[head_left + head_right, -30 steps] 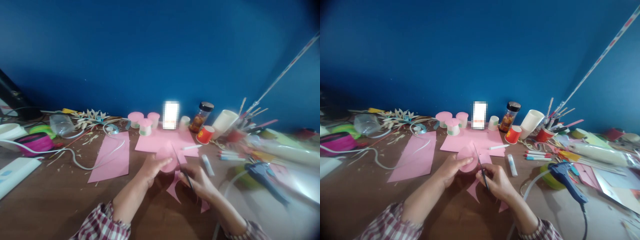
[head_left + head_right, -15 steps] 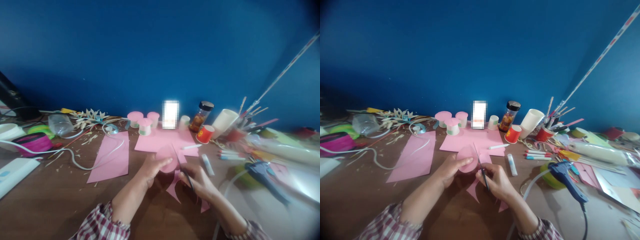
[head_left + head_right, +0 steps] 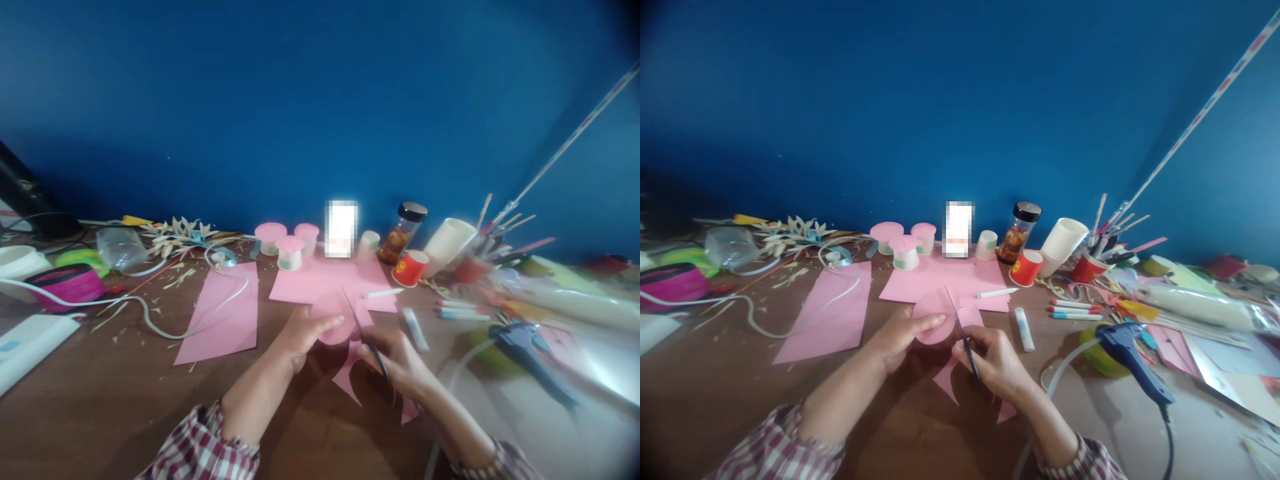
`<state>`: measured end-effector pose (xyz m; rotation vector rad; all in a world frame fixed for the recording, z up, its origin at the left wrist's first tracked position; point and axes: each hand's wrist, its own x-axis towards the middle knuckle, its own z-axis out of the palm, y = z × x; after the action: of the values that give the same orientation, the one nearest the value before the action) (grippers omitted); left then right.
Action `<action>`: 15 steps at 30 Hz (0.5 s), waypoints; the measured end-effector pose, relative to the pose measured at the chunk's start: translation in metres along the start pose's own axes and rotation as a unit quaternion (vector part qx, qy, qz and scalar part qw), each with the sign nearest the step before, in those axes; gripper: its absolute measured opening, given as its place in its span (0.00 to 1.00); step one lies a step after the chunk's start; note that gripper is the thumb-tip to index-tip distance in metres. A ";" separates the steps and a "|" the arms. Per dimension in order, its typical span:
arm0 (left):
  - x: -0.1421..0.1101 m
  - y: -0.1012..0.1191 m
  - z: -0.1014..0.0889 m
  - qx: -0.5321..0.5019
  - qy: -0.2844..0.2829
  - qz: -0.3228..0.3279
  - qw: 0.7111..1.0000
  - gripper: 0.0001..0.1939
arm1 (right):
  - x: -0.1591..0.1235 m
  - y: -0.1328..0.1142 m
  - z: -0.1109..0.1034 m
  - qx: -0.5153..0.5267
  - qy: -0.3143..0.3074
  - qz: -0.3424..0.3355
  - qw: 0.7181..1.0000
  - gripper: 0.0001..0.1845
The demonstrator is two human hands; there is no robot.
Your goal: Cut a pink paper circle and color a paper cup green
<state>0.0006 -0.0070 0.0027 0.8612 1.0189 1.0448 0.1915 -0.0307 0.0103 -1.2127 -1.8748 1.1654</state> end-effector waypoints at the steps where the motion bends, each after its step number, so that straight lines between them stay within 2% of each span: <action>1: 0.000 0.000 0.000 0.002 0.002 0.000 1.000 0.21 | 0.000 0.000 0.000 0.002 -0.002 0.002 1.000 0.21; 9: 0.000 -0.002 0.000 -0.006 -0.011 0.004 1.000 0.21 | 0.001 0.002 0.001 0.032 -0.028 0.006 0.999 0.18; 15: 0.000 -0.003 -0.001 -0.001 -0.019 0.004 1.000 0.22 | 0.001 0.002 0.000 0.019 -0.025 -0.002 1.000 0.18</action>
<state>0.0007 -0.0078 -0.0001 0.8804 0.9834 1.0332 0.1917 -0.0300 0.0087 -1.1679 -1.8823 1.2336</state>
